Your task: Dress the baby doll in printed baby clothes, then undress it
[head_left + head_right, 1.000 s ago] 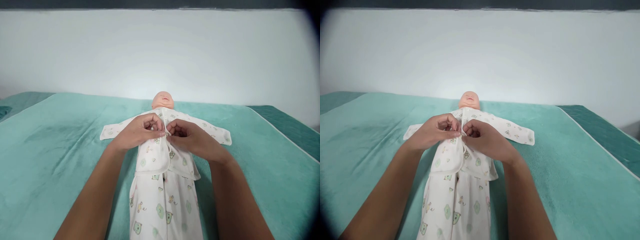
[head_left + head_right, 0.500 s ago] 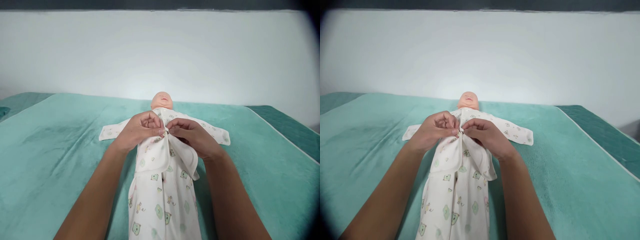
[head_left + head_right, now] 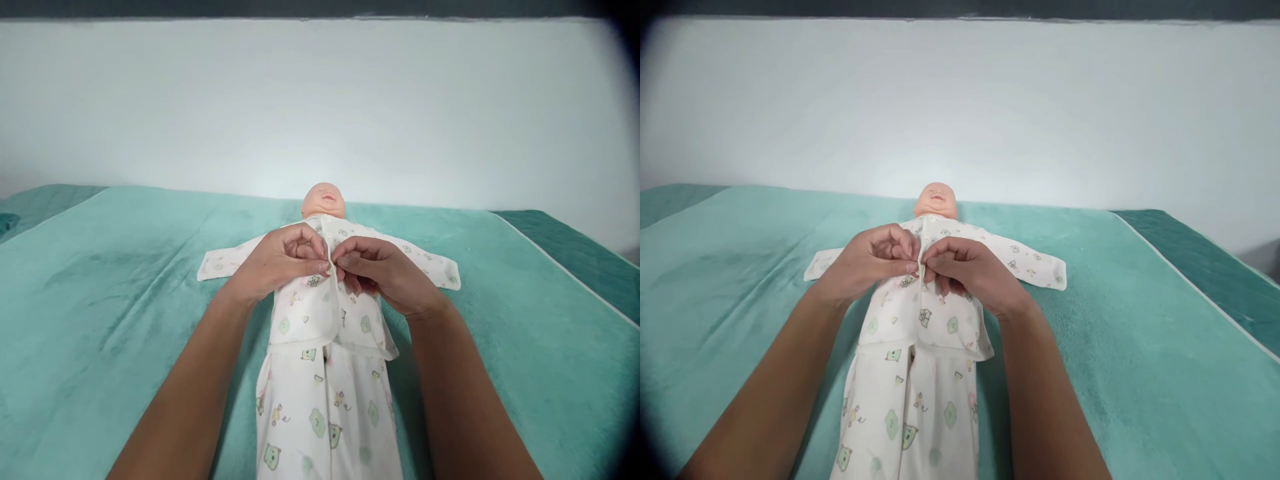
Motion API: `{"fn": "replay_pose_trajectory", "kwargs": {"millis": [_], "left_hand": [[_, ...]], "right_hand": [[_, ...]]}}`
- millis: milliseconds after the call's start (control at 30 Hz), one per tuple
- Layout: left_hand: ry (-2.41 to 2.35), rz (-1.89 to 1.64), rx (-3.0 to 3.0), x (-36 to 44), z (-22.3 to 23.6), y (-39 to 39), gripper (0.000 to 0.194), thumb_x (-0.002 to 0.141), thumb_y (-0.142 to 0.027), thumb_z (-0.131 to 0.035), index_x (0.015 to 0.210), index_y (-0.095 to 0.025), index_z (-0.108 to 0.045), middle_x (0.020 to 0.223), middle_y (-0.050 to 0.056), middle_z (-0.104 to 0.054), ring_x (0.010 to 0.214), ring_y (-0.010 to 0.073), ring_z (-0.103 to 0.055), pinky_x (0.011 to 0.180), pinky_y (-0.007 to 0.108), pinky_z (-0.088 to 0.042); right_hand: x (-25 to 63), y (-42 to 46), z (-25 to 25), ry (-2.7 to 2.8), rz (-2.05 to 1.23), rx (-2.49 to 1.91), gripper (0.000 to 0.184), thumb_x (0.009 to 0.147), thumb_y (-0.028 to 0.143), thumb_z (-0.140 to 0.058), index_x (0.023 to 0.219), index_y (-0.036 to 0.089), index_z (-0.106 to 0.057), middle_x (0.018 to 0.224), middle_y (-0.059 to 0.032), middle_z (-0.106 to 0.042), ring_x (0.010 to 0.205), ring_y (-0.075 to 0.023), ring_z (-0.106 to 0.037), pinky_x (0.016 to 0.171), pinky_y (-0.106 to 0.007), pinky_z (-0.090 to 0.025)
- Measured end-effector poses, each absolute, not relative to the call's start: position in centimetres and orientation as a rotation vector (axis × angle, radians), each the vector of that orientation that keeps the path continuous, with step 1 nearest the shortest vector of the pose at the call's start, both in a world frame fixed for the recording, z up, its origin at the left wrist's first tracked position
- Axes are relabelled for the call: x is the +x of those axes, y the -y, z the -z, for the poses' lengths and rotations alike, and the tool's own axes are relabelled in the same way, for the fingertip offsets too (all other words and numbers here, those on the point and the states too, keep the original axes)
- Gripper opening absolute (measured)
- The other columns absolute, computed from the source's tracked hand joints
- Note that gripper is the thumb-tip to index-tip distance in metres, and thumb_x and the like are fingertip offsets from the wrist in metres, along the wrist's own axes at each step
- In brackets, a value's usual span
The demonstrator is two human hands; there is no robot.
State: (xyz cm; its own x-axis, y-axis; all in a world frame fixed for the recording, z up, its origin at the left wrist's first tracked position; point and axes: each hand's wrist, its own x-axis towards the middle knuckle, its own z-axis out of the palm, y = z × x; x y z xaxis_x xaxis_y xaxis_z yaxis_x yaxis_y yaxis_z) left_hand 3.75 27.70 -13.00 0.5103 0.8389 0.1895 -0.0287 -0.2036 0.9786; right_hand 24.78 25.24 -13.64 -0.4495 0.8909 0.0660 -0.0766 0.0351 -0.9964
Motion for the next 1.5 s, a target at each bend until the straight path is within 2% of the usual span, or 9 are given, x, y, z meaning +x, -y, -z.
{"fn": "replay_pose_trajectory", "kwargs": {"millis": [133, 367, 600, 900, 1200, 1367, 1500], "left_hand": [[-0.676, -0.934, 1.586, 3.56, 13.18, -27.94, 0.020, 0.074, -0.022, -0.080, 0.082, -0.018, -0.062, 0.080, 0.001, -0.063, 0.072, 0.0108, -0.059, 0.063, 0.023, -0.046], [-0.646, -0.931, 1.578, 3.47, 13.37, -28.14, 0.021, 0.073, -0.020, -0.081, 0.082, -0.017, -0.062, 0.084, 0.001, -0.062, 0.072, 0.0095, -0.058, 0.062, 0.023, -0.046], [-0.528, -0.955, 1.558, 3.39, 13.50, -28.37, 0.022, 0.072, -0.015, -0.081, 0.080, -0.017, -0.061, 0.090, 0.000, -0.057, 0.078, 0.0097, -0.060, 0.068, 0.023, -0.049], [-0.582, -0.917, 1.604, 3.49, 13.13, -28.07, 0.021, 0.073, -0.017, -0.080, 0.081, -0.016, -0.061, 0.094, 0.002, -0.056, 0.078, 0.0099, -0.057, 0.066, 0.023, -0.046], [-0.544, -0.891, 1.656, 3.46, 12.96, -28.13, 0.025, 0.073, -0.013, -0.078, 0.072, -0.016, -0.053, 0.088, 0.000, -0.052, 0.076, 0.0098, -0.051, 0.065, 0.023, -0.042], [-0.517, -0.930, 1.600, 3.37, 13.27, -28.44, 0.032, 0.070, -0.012, -0.081, 0.070, -0.017, -0.049, 0.085, -0.001, -0.052, 0.075, 0.0098, -0.054, 0.066, 0.024, -0.045], [-0.577, -0.904, 1.606, 3.41, 13.16, -28.18, 0.025, 0.070, -0.016, -0.082, 0.078, -0.017, -0.058, 0.086, 0.000, -0.057, 0.076, 0.0108, -0.057, 0.068, 0.025, -0.046]], "right_hand": [[24.83, -25.19, 13.50, 1.540, -1.535, -0.854, 0.010, 0.087, 0.029, -0.067, 0.091, 0.020, -0.066, 0.076, 0.0002, -0.066, 0.056, -0.0076, -0.053, 0.045, -0.020, -0.029], [24.80, -24.96, 13.34, 1.567, -1.488, -0.971, 0.016, 0.082, 0.031, -0.073, 0.092, 0.020, -0.066, 0.062, 0.0041, -0.056, 0.056, -0.0085, -0.052, 0.047, -0.021, -0.031], [24.79, -24.94, 13.10, 1.581, -1.476, -0.980, 0.015, 0.080, 0.028, -0.074, 0.090, 0.021, -0.066, 0.064, 0.0051, -0.056, 0.053, -0.0069, -0.050, 0.047, -0.020, -0.032], [24.52, -24.94, 13.18, 1.575, -1.440, -1.037, 0.014, 0.079, 0.028, -0.073, 0.090, 0.021, -0.067, 0.061, 0.0040, -0.056, 0.053, -0.0086, -0.052, 0.047, -0.022, -0.031], [24.43, -24.90, 13.14, 1.599, -1.428, -1.008, 0.013, 0.079, 0.028, -0.072, 0.088, 0.020, -0.067, 0.060, 0.0037, -0.057, 0.053, -0.0092, -0.052, 0.047, -0.022, -0.031], [24.22, -24.70, 12.90, 1.600, -1.412, -1.027, 0.009, 0.078, 0.023, -0.069, 0.085, 0.020, -0.064, 0.060, 0.0050, -0.056, 0.051, -0.0079, -0.050, 0.047, -0.022, -0.032], [24.18, -24.63, 12.87, 1.593, -1.396, -1.055, 0.009, 0.077, 0.020, -0.068, 0.083, 0.021, -0.061, 0.062, 0.0054, -0.056, 0.051, -0.0078, -0.050, 0.048, -0.023, -0.034]]}}
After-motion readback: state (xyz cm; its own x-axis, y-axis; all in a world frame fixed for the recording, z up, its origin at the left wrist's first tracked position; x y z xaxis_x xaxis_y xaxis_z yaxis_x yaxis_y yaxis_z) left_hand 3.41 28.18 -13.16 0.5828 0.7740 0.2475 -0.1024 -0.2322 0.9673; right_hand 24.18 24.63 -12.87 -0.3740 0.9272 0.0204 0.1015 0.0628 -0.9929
